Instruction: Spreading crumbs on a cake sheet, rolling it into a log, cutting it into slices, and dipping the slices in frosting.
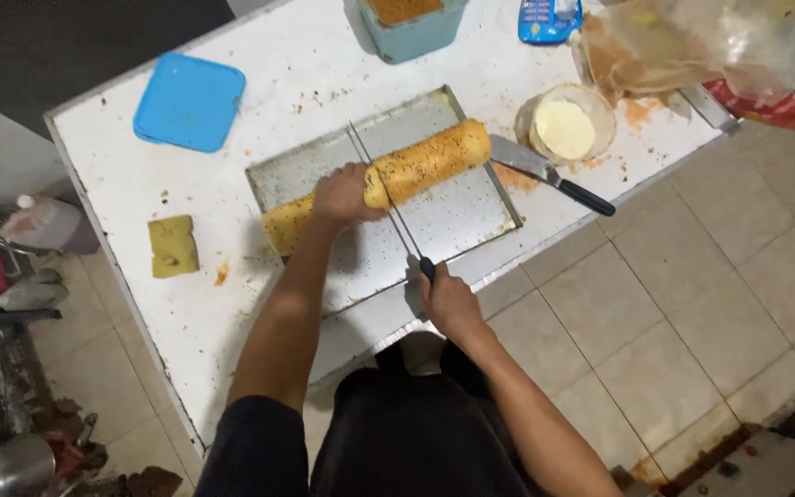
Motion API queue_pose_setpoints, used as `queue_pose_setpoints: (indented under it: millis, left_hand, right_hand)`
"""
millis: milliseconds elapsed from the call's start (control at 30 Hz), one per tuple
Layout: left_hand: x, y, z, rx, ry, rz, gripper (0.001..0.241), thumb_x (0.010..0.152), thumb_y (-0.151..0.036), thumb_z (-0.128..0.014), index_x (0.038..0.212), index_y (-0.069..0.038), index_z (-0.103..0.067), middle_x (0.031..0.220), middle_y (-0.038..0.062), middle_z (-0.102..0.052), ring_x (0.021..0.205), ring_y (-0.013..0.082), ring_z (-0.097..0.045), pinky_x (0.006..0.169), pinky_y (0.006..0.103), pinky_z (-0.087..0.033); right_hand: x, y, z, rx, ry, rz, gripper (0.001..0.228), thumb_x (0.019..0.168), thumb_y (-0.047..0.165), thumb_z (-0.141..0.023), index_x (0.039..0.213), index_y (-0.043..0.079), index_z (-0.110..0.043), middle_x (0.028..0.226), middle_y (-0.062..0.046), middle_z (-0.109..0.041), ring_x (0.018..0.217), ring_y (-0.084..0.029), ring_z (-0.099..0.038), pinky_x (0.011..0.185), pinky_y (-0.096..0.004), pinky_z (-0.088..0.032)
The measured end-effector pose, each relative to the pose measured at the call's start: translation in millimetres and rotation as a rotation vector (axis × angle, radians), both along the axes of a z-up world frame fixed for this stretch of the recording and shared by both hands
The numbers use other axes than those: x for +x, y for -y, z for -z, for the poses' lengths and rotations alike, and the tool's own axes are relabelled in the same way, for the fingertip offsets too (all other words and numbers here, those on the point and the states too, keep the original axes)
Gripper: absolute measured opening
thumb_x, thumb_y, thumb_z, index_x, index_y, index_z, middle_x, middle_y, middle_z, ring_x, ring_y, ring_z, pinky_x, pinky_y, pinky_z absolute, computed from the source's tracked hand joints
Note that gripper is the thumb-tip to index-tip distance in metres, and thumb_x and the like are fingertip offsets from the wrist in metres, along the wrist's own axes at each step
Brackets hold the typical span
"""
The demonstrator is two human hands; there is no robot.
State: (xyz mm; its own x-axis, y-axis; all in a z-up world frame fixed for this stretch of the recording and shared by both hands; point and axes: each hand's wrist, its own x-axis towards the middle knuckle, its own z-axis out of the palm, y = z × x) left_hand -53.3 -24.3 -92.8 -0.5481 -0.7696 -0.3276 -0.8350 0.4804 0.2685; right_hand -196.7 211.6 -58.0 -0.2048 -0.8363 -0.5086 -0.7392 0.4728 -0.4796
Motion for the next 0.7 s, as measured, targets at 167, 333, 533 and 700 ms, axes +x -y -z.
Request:
queue_pose_setpoints:
  millis: [167, 333, 533, 700]
  left_hand:
    - [3.5, 6.6, 13.1, -0.049, 0.002, 0.022, 0.09, 0.076, -0.071, -0.071, 0.139, -0.011, -0.049, 0.118, 0.008, -0.062, 0.114, 0.0274, -0.065, 0.096, 0.0479, -0.054]
    - [0.2, 0.4, 2.4, -0.116, -0.012, 0.052, 0.083, 0.08, -0.069, -0.072, 0.137, -0.013, -0.047, 0.114, 0.005, -0.06, 0.111, 0.0254, -0.066, 0.093, 0.045, -0.055]
    - [3.9, 5.4, 26.7, -0.081, -0.052, 0.009, 0.081, 0.078, -0.067, -0.071, 0.137, -0.014, -0.05, 0.113, 0.005, -0.061, 0.11, 0.0252, -0.067, 0.094, 0.0492, -0.054]
    - [4.1, 1.1, 23.5, -0.082, -0.046, 0.003, 0.075, 0.08, -0.064, -0.069, 0.133, -0.014, -0.052, 0.112, 0.004, -0.063, 0.107, 0.0253, -0.068, 0.093, 0.048, -0.055]
  right_hand:
    - [1.0, -61.3, -52.0, 0.089, 0.038, 0.057, 0.057, 0.106, 0.038, -0.035, 0.131, -0.009, -0.053, 0.098, -0.038, -0.07, 0.095, -0.054, -0.071, 0.071, -0.059, -0.058]
    - [-5.6, -48.3, -21.7, 0.102, 0.043, 0.07, 0.058, 0.106, 0.038, -0.034, 0.133, -0.011, -0.052, 0.102, -0.04, -0.069, 0.096, -0.055, -0.071, 0.071, -0.06, -0.058]
    - [-1.4, -28.9, -21.7, 0.018, -0.008, 0.003, 0.055, 0.106, 0.039, -0.035, 0.126, -0.008, -0.055, 0.096, -0.035, -0.07, 0.094, -0.052, -0.071, 0.072, -0.058, -0.058]
    - [-4.7, -72.1, -47.8, 0.134, 0.048, 0.059, 0.058, 0.107, 0.037, -0.032, 0.129, -0.012, -0.054, 0.094, -0.037, -0.07, 0.089, -0.05, -0.073, 0.067, -0.054, -0.058]
